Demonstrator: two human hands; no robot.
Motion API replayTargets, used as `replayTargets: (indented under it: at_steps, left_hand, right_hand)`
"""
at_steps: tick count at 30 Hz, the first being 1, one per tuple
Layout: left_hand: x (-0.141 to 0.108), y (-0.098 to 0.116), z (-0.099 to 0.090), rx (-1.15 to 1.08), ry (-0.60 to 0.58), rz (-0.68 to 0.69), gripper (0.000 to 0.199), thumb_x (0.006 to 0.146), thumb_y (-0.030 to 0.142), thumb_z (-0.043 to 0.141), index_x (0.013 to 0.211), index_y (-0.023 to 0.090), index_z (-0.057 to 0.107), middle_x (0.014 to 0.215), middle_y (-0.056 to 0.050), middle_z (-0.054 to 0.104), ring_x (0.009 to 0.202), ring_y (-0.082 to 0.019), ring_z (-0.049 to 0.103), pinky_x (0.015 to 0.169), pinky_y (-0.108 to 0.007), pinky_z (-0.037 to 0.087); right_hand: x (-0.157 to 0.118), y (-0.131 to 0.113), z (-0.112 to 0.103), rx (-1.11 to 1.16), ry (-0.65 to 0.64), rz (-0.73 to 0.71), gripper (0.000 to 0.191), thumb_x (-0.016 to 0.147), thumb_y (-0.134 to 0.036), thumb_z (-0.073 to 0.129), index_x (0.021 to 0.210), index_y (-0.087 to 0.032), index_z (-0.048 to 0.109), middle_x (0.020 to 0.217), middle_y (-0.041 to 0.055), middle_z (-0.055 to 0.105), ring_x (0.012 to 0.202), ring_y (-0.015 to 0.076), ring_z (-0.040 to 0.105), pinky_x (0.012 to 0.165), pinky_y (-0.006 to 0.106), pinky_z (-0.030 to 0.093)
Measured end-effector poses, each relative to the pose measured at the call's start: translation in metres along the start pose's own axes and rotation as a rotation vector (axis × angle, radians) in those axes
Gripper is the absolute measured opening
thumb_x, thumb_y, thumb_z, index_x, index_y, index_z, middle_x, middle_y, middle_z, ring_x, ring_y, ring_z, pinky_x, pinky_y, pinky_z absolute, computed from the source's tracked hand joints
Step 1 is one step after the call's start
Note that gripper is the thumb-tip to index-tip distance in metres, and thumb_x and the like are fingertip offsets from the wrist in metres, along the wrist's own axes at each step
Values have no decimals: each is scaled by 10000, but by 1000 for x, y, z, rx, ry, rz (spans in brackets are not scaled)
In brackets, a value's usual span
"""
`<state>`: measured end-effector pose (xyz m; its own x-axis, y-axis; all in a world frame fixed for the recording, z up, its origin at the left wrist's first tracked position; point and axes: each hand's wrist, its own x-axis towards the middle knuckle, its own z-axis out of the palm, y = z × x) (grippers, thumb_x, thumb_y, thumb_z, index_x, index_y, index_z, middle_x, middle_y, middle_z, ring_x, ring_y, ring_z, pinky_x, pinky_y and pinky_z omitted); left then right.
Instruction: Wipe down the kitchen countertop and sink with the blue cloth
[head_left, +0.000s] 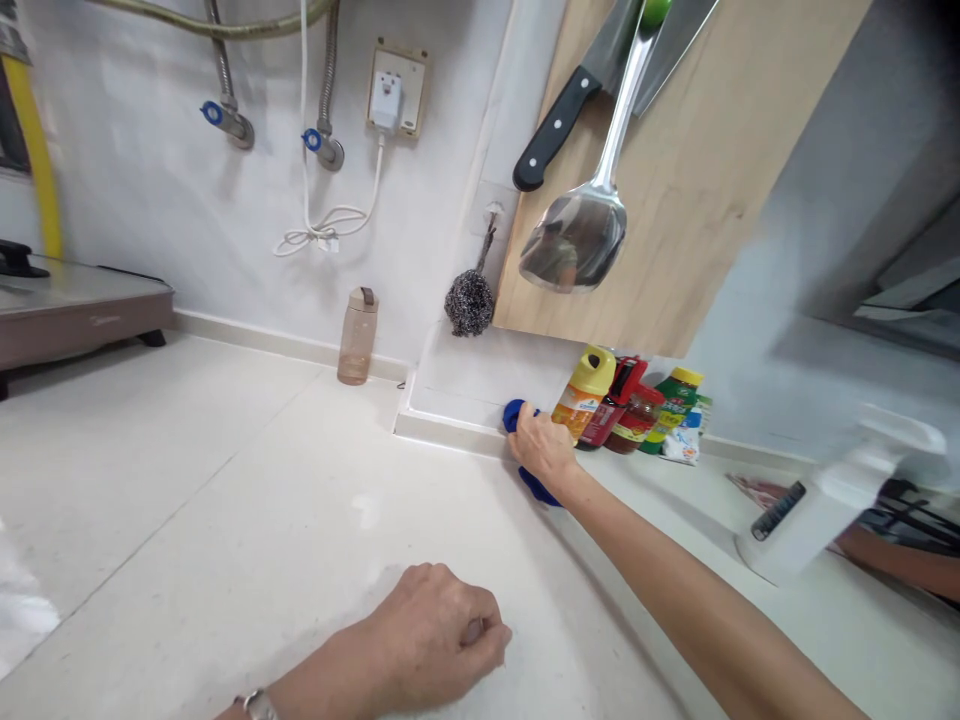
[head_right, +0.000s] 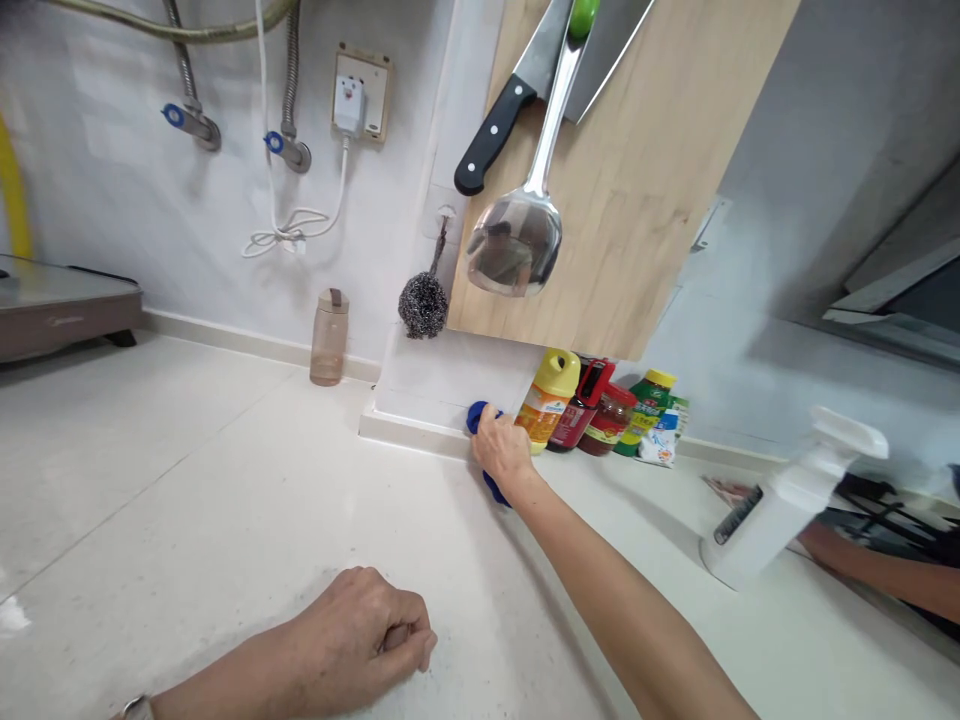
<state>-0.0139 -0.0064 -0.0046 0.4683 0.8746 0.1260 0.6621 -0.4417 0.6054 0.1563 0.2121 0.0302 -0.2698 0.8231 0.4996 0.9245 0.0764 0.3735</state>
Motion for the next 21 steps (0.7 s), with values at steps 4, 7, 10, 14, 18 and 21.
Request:
replayTargets:
  at_steps: [4,7,10,14,18,21]
  left_hand:
    - [1,3,1,54,25,-24,227,862,268,489,679,209,609,539,58,546,472,-90,378,586,-241,333]
    - [1,5,2,64,21,-35,251,869,281,478,647,203,565,524,60,520,468,-89,344,594,-248,328]
    - [2,6,2,55,8,-47,235,869,284,483,678,213,598,548,56,550,488,-95,377,616,-255,337]
    - [1,7,0,45,-17,-51,231,877,281,487,705,219,627,576,50,588,500,-101,413,632,-260,354]
    - [0,7,-1,7,-35,-62,229,878,264,482,734,230,657,591,50,614,519,-108,483,653,-258,383]
    - [-1,5,-1,9,-32,-57,220,866,253,487,734,232,662,604,50,624,539,-112,515,669,-261,395]
  right_hand:
    - [5,-16,-12,66,-55,11,193,934,-211,471,1059,-69,505,881,206,670,855,287,706,696,318,520]
    - [8,-31,-21,114,-84,-1,171,922,-170,474,1054,-68,507,899,221,680,862,294,712,703,328,523]
    - [13,-50,-31,157,-97,-29,176,911,-174,494,1052,-69,508,888,213,688,871,293,716,703,324,525]
    - [20,-77,-42,227,-82,-49,216,923,-240,511,1061,-74,501,879,206,692,863,286,720,707,319,528]
    - [29,-106,-53,275,-72,-106,223,932,-266,504,1066,-89,492,889,200,692,872,279,717,713,316,531]
    - [33,-124,-60,293,-51,-136,221,928,-266,512,1060,-91,495,889,196,687,867,276,716,703,314,532]
